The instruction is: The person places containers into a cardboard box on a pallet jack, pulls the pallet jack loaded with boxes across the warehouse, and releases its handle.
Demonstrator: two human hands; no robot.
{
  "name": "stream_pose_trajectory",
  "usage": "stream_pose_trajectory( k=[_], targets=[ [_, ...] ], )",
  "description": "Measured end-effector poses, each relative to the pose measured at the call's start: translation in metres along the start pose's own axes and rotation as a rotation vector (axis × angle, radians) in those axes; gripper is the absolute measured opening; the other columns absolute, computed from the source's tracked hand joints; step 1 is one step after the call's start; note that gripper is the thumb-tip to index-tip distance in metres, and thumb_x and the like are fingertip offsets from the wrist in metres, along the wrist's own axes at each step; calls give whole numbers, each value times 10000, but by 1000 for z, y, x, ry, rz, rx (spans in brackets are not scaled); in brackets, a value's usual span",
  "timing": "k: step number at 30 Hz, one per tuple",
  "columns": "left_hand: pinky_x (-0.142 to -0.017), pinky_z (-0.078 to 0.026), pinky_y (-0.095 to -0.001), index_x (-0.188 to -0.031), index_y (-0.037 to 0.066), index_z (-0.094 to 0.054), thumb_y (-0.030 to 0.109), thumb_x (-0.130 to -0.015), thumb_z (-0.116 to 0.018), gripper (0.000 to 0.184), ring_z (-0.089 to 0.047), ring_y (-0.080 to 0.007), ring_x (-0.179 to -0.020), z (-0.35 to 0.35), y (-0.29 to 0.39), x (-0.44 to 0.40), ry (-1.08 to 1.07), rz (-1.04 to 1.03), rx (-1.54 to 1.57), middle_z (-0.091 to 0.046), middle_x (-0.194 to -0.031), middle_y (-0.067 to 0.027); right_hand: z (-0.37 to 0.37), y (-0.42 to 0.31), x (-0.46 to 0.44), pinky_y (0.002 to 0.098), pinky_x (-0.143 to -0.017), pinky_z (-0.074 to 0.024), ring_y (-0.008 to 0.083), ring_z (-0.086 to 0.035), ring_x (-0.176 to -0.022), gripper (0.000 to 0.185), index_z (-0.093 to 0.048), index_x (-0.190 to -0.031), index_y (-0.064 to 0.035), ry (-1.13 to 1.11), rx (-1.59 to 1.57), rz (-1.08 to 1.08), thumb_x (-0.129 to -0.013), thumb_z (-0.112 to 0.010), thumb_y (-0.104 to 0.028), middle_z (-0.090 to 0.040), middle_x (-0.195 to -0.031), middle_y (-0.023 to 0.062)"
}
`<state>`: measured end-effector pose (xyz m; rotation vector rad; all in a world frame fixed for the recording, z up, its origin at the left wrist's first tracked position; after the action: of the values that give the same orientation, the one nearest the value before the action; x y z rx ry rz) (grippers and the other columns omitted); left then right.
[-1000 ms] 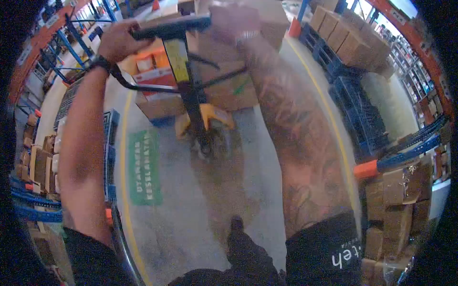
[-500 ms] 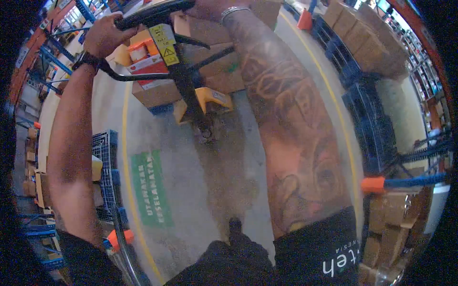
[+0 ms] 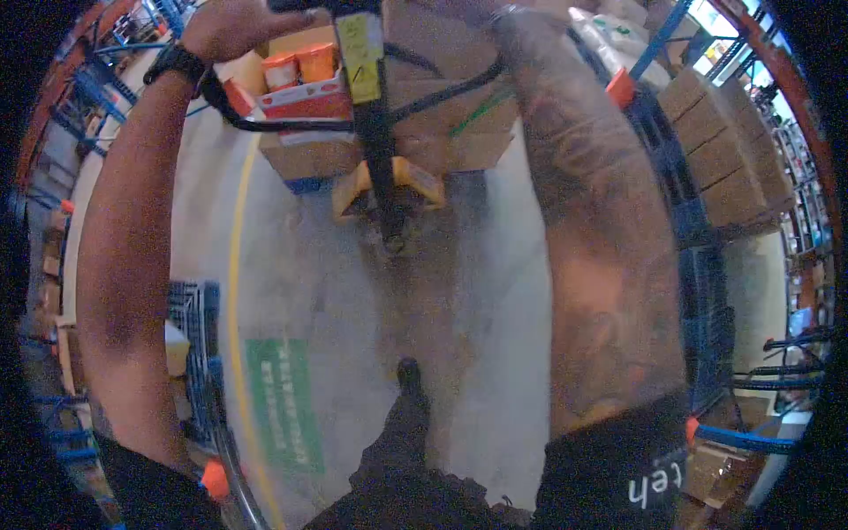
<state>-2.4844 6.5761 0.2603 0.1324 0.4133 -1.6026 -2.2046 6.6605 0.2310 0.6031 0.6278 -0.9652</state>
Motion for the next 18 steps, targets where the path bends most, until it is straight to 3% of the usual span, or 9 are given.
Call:
stream_pose_trajectory(
  k=[1,2,3,4,5,8,12,14,18],
  targets=[
    [-790,-568,-446,-1018,5,-737,645,-842,-728,664,-742,-363,-838,-16,-16,-22,-38,-83,-18,-744,-852,-209,-26,-4,-18,492,-709,-581,346,-742,-802,556,-725,-930,-184,-78,4,22,-749,-724,-711,-742,-846,152],
    [-905,-557,-486,-1138,62,-743,685,-830,-699,696,-732,-373,-993,-32,-29,-40,37,-123,136,-747,-1032,-233,-53,-4,-35,500,-702,-576,343,-740,-806,560,-721,-953,-201,-152,22,32,-771,-699,-730,-738,-862,137],
    [-938,-545,-481,-1145,41,-734,687,-849,-684,712,-714,-388,-1047,-31,-32,-48,2,-147,245,-733,-1063,-263,-77,1,-51,509,-696,-570,341,-737,-809,563,-718,-976,-218,-218,51,29,-793,-675,-749,-734,-878,122],
    [-940,-540,-474,-1131,41,-738,672,-856,-688,690,-702,-385,-1069,-47,-41,-54,67,-52,117,-731,-1063,-257,-98,4,-54,498,-695,-574,343,-739,-808,544,-704,-995,-219,-34,-20,123,-784,-702,-720,-733,-869,120],
    [-930,-540,-471,-1121,47,-742,662,-858,-689,671,-697,-372,-1072,-40,-33,-61,119,-94,145,-735,-1049,-240,-101,-3,-67,456,-827,-591,357,-746,-913,472,-711,-954,-142,-115,-66,16,-763,-712,-574,-754,-922,147],
    [-883,-532,-488,-1058,20,-707,647,-790,-756,683,-685,-408,-1016,-72,-60,-124,-73,55,147,-706,-1095,-240,-142,0,-106,471,-816,-588,352,-754,-878,514,-705,-937,-154,-157,-170,-17,-744,-726,-630,-751,-891,160],
    [-818,-545,-481,-932,17,-725,531,-770,-812,546,-706,-384,-934,-119,-83,-209,40,26,208,-724,-935,-227,-234,19,-166,473,-809,-590,345,-755,-888,558,-703,-941,-163,-176,-165,-22,-748,-719,-686,-751,-877,152],
    [-797,-556,-472,-915,11,-730,524,-761,-824,544,-721,-367,-880,-107,-98,-183,70,19,229,-731,-899,-215,-211,-6,-163,481,-802,-568,338,-743,-884,309,-680,-1001,-182,-174,-136,1,-848,-708,-449,-753,-903,108],
    [-775,-556,-471,-917,24,-736,495,-764,-823,503,-725,-357,-851,-155,-145,-270,93,-30,290,-737,-890,-209,-288,0,-222,478,-796,-568,331,-744,-860,312,-681,-964,-178,-179,-190,-28,-840,-711,-462,-751,-876,97]
  ],
)
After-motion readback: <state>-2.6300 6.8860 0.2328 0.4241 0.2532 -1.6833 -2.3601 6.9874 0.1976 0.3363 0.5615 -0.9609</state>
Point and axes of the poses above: each hand's wrist, its own x-axis away from the middle knuckle, its own z-axis out of the back of the hand, y = z × x, the point moved 1 cm from there along -x, towards the middle knuckle
